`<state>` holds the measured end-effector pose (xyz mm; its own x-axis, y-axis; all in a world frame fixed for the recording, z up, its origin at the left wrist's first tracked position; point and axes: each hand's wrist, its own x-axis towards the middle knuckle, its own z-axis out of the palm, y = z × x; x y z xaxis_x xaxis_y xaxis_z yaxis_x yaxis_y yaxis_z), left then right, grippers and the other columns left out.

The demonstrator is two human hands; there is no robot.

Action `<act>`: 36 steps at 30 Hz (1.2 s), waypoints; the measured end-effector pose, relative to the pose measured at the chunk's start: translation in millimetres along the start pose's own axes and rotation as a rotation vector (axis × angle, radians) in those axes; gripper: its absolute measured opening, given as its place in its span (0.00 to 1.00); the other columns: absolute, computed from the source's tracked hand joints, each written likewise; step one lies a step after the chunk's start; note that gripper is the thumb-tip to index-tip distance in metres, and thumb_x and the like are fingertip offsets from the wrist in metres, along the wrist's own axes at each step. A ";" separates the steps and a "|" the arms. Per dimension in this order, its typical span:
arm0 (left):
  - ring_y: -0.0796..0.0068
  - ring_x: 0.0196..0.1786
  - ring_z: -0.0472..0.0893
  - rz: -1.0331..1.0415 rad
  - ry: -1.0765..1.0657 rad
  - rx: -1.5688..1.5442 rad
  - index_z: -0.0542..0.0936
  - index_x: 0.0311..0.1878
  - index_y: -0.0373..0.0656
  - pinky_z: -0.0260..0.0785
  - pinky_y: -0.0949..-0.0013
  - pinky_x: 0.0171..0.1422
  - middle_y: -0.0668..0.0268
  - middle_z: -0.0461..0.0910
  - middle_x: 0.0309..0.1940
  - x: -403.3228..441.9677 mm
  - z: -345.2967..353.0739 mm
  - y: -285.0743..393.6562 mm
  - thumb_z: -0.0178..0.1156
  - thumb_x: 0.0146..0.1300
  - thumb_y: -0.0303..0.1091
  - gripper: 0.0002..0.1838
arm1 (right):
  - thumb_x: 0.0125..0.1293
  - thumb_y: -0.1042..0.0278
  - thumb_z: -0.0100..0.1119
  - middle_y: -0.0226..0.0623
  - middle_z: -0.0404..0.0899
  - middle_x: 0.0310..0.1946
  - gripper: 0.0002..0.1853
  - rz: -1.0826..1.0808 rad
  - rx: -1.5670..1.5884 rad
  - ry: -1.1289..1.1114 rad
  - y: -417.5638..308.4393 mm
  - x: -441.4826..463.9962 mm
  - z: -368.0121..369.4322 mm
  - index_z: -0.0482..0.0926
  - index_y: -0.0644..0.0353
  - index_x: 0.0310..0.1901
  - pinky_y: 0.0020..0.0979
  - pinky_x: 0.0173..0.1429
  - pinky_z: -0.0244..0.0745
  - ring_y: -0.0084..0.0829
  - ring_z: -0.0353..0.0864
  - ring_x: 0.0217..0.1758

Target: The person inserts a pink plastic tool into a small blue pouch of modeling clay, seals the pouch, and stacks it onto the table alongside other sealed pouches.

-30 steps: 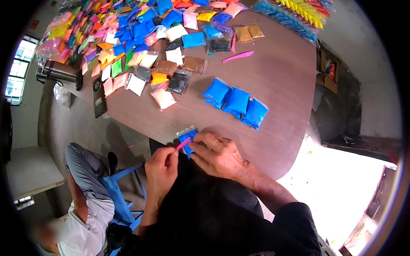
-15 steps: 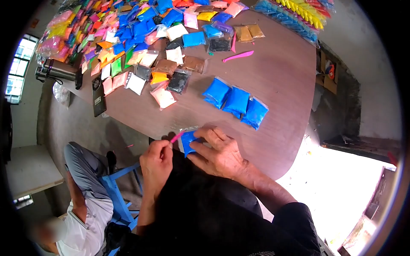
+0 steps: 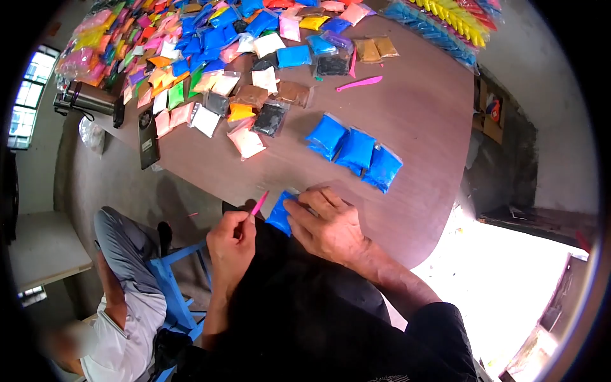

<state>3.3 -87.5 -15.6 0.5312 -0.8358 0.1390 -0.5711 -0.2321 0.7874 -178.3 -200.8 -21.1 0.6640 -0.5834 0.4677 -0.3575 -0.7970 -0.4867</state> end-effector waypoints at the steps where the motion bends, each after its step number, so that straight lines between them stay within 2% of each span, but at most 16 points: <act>1: 0.80 0.22 0.75 -0.045 -0.006 -0.015 0.81 0.38 0.37 0.68 0.72 0.28 0.62 0.80 0.22 0.1 -4.8 6.7 0.67 0.66 0.26 0.04 | 0.55 0.67 0.73 0.33 0.80 0.41 0.14 -0.002 -0.001 0.000 0.0 0.5 -0.4 0.87 0.54 0.44 0.35 0.49 0.81 0.34 0.82 0.46; 3: 0.81 0.23 0.76 -0.091 -0.013 -0.027 0.81 0.38 0.37 0.69 0.72 0.28 0.62 0.80 0.22 -1.8 -7.8 14.8 0.67 0.66 0.26 0.04 | 0.56 0.66 0.73 0.32 0.79 0.39 0.14 0.006 0.000 -0.001 -0.9 0.7 -0.3 0.87 0.53 0.45 0.34 0.46 0.80 0.33 0.81 0.44; 5: 0.72 0.23 0.80 0.025 -0.023 -0.049 0.81 0.38 0.41 0.73 0.68 0.29 0.60 0.82 0.26 -12.3 -3.5 19.3 0.68 0.65 0.28 0.04 | 0.56 0.65 0.73 0.32 0.78 0.39 0.14 0.014 -0.004 0.001 -1.4 1.0 0.5 0.87 0.53 0.45 0.34 0.45 0.80 0.33 0.81 0.43; 8: 0.72 0.23 0.81 0.063 -0.065 -0.006 0.82 0.38 0.42 0.73 0.68 0.28 0.60 0.82 0.27 -26.0 7.4 13.3 0.68 0.65 0.28 0.03 | 0.56 0.65 0.74 0.32 0.78 0.38 0.14 0.025 -0.008 0.001 -2.3 1.1 0.7 0.88 0.53 0.45 0.34 0.44 0.80 0.33 0.80 0.43; 10: 0.71 0.23 0.80 0.064 -0.007 0.001 0.82 0.38 0.41 0.72 0.68 0.28 0.60 0.81 0.27 -20.8 5.7 -2.2 0.67 0.65 0.28 0.03 | 0.56 0.65 0.74 0.32 0.78 0.38 0.14 0.029 -0.008 -0.003 -1.7 1.0 0.9 0.88 0.53 0.45 0.34 0.44 0.80 0.33 0.80 0.42; 12: 0.71 0.22 0.79 -0.059 0.056 0.069 0.82 0.38 0.40 0.70 0.69 0.27 0.60 0.81 0.25 -15.0 1.2 -11.7 0.67 0.66 0.28 0.04 | 0.56 0.64 0.74 0.32 0.78 0.37 0.13 0.042 0.001 -0.008 -2.6 -0.2 2.4 0.88 0.53 0.44 0.34 0.43 0.79 0.33 0.80 0.42; 14: 0.73 0.21 0.78 -0.020 0.118 -0.003 0.82 0.38 0.40 0.69 0.70 0.26 0.61 0.80 0.23 -11.5 -4.0 -8.5 0.67 0.66 0.28 0.04 | 0.56 0.64 0.74 0.31 0.78 0.37 0.13 0.031 -0.004 -0.005 -3.0 1.6 3.5 0.88 0.53 0.43 0.34 0.43 0.79 0.33 0.80 0.42; 16: 0.75 0.21 0.77 -0.019 0.080 -0.058 0.82 0.38 0.41 0.68 0.70 0.26 0.62 0.80 0.23 -22.5 -0.3 2.7 0.67 0.66 0.29 0.04 | 0.56 0.64 0.74 0.31 0.78 0.37 0.13 0.031 -0.018 0.000 -2.7 0.8 3.0 0.88 0.53 0.43 0.34 0.42 0.79 0.33 0.80 0.42; 17: 0.83 0.23 0.75 0.002 0.048 -0.063 0.83 0.39 0.39 0.67 0.74 0.28 0.67 0.79 0.22 -29.7 4.0 4.3 0.68 0.66 0.28 0.04 | 0.56 0.64 0.74 0.31 0.78 0.37 0.13 0.034 -0.017 -0.002 -2.2 0.9 3.3 0.88 0.53 0.43 0.33 0.42 0.79 0.33 0.80 0.42; 20: 0.77 0.22 0.76 0.104 -0.029 -0.046 0.82 0.40 0.40 0.68 0.71 0.28 0.63 0.79 0.25 -38.3 14.4 -1.9 0.68 0.66 0.28 0.04 | 0.56 0.63 0.74 0.31 0.78 0.36 0.13 0.035 -0.011 -0.003 -1.5 1.6 2.1 0.88 0.53 0.43 0.33 0.42 0.80 0.32 0.80 0.42; 23: 0.69 0.23 0.79 0.107 0.048 0.034 0.82 0.40 0.39 0.69 0.69 0.27 0.59 0.81 0.27 -30.5 12.4 -17.0 0.67 0.66 0.27 0.04 | 0.54 0.64 0.76 0.32 0.79 0.36 0.15 0.043 0.000 -0.006 -3.8 1.1 2.9 0.88 0.54 0.44 0.35 0.42 0.80 0.34 0.81 0.41; 24: 0.71 0.23 0.78 0.100 0.070 0.083 0.82 0.39 0.39 0.69 0.69 0.28 0.60 0.80 0.26 -25.5 10.3 -19.1 0.67 0.66 0.27 0.04 | 0.51 0.65 0.78 0.33 0.80 0.36 0.17 0.056 0.000 -0.002 -4.4 1.8 3.5 0.89 0.55 0.44 0.36 0.42 0.80 0.35 0.81 0.40; 29: 0.74 0.23 0.77 0.079 0.110 0.013 0.81 0.39 0.38 0.69 0.71 0.29 0.61 0.80 0.25 -28.5 8.0 -10.2 0.67 0.67 0.27 0.04 | 0.51 0.65 0.79 0.33 0.80 0.36 0.17 0.043 -0.004 0.001 -3.1 1.3 3.6 0.89 0.56 0.44 0.36 0.42 0.80 0.35 0.81 0.40; 32: 0.73 0.23 0.77 0.075 0.016 -0.033 0.82 0.39 0.39 0.69 0.70 0.29 0.60 0.80 0.26 -39.4 13.3 -2.2 0.67 0.67 0.28 0.05 | 0.51 0.64 0.79 0.33 0.80 0.36 0.17 0.044 -0.002 0.002 -3.0 0.6 4.2 0.89 0.57 0.44 0.35 0.42 0.80 0.35 0.81 0.40; 34: 0.74 0.22 0.76 0.128 0.087 0.019 0.82 0.40 0.40 0.68 0.71 0.28 0.59 0.79 0.25 -31.1 12.6 -15.8 0.67 0.67 0.28 0.04 | 0.51 0.64 0.79 0.33 0.81 0.36 0.17 0.043 -0.007 0.001 -2.0 0.5 5.0 0.89 0.57 0.44 0.35 0.42 0.80 0.35 0.81 0.40; 36: 0.77 0.23 0.75 0.008 0.126 0.032 0.82 0.40 0.39 0.67 0.71 0.28 0.60 0.78 0.23 -21.0 4.5 -23.6 0.66 0.68 0.28 0.04 | 0.51 0.65 0.79 0.33 0.81 0.36 0.17 0.025 -0.006 0.007 -0.8 0.0 5.4 0.89 0.57 0.44 0.35 0.42 0.80 0.35 0.81 0.39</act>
<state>2.8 -66.8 -39.9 0.5999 -0.7689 0.2213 -0.5943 -0.2431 0.7666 -174.6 -199.3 -24.7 0.6499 -0.6045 0.4607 -0.3780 -0.7829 -0.4942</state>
